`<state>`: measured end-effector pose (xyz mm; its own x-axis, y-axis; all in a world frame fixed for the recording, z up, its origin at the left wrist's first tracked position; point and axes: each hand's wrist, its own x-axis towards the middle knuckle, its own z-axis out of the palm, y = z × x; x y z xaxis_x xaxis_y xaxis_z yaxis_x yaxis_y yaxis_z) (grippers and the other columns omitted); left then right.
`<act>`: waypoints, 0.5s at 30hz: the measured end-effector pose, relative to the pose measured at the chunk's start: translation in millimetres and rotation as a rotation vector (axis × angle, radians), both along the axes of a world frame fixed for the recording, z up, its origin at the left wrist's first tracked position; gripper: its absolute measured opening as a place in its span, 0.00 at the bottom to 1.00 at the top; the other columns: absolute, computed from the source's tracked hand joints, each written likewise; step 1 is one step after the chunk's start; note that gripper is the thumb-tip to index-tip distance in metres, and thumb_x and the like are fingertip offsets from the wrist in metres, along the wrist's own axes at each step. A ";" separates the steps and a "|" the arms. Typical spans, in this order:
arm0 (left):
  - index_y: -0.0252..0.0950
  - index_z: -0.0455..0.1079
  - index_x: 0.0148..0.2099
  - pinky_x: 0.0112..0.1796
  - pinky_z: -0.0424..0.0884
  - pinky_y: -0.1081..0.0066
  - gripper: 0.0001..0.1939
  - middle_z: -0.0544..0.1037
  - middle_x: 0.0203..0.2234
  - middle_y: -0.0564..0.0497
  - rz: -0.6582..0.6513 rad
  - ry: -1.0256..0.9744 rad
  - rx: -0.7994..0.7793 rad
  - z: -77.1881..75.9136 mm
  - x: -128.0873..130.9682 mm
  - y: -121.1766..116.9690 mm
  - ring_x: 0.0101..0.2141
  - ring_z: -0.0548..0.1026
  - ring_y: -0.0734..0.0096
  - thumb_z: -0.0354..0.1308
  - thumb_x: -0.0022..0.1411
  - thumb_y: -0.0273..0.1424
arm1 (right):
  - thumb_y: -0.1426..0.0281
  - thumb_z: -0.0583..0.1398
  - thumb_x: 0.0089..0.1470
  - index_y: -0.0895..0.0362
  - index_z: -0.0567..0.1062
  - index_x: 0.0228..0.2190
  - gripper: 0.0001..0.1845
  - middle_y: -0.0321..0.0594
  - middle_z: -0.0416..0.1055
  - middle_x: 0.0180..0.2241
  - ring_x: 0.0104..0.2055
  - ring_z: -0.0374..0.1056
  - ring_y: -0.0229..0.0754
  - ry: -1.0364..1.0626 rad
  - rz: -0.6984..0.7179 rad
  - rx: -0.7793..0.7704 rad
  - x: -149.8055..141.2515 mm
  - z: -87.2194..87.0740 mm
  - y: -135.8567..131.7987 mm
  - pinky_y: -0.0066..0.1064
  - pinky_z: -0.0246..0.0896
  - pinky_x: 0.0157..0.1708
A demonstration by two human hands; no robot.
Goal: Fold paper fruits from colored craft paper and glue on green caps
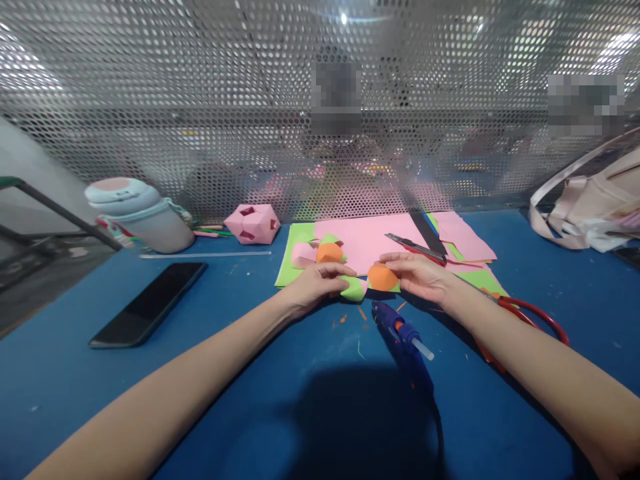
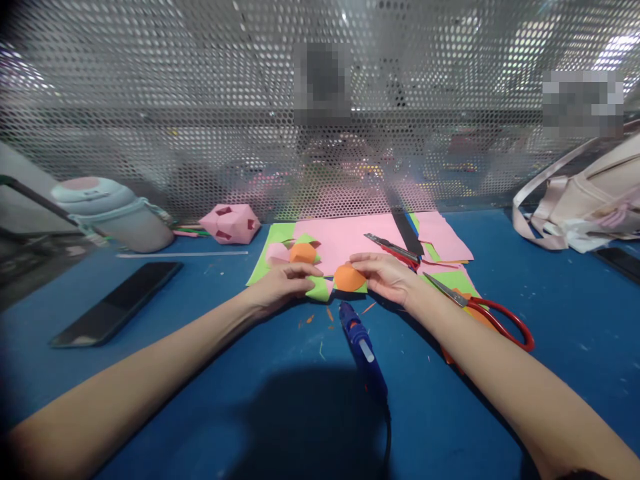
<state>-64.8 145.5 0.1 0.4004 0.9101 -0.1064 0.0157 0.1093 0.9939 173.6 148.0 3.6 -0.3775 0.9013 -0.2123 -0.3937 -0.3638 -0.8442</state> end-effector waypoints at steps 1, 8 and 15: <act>0.32 0.76 0.36 0.20 0.55 0.78 0.10 0.67 0.17 0.55 0.000 0.004 0.005 0.1 -0.1 0.0 0.19 0.62 0.80 0.65 0.47 0.25 | 0.78 0.67 0.39 0.59 0.77 0.30 0.11 0.43 0.76 0.37 0.40 0.71 0.41 0.000 0.002 0.001 0.1 -0.4 0.1 0.35 0.65 0.47; 0.33 0.77 0.35 0.20 0.55 0.78 0.10 0.67 0.17 0.54 0.011 0.039 0.013 1.0 0.8 -0.1 0.19 0.61 0.80 0.65 0.47 0.26 | 0.79 0.66 0.40 0.59 0.77 0.30 0.10 0.43 0.76 0.36 0.40 0.71 0.41 0.003 0.003 0.015 -0.5 -2.2 1.1 0.35 0.66 0.46; 0.33 0.77 0.35 0.23 0.60 0.77 0.10 0.72 0.23 0.51 0.057 0.083 0.048 7.3 1.7 -0.4 0.22 0.65 0.79 0.65 0.46 0.25 | 0.80 0.66 0.40 0.61 0.76 0.29 0.10 0.44 0.76 0.35 0.38 0.72 0.40 0.011 0.006 0.000 -0.7 0.4 1.0 0.34 0.64 0.47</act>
<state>-63.1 145.2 7.4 0.3394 0.9361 -0.0927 0.0935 0.0645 0.9935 172.8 149.0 4.0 -0.3849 0.8993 -0.2079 -0.4007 -0.3657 -0.8401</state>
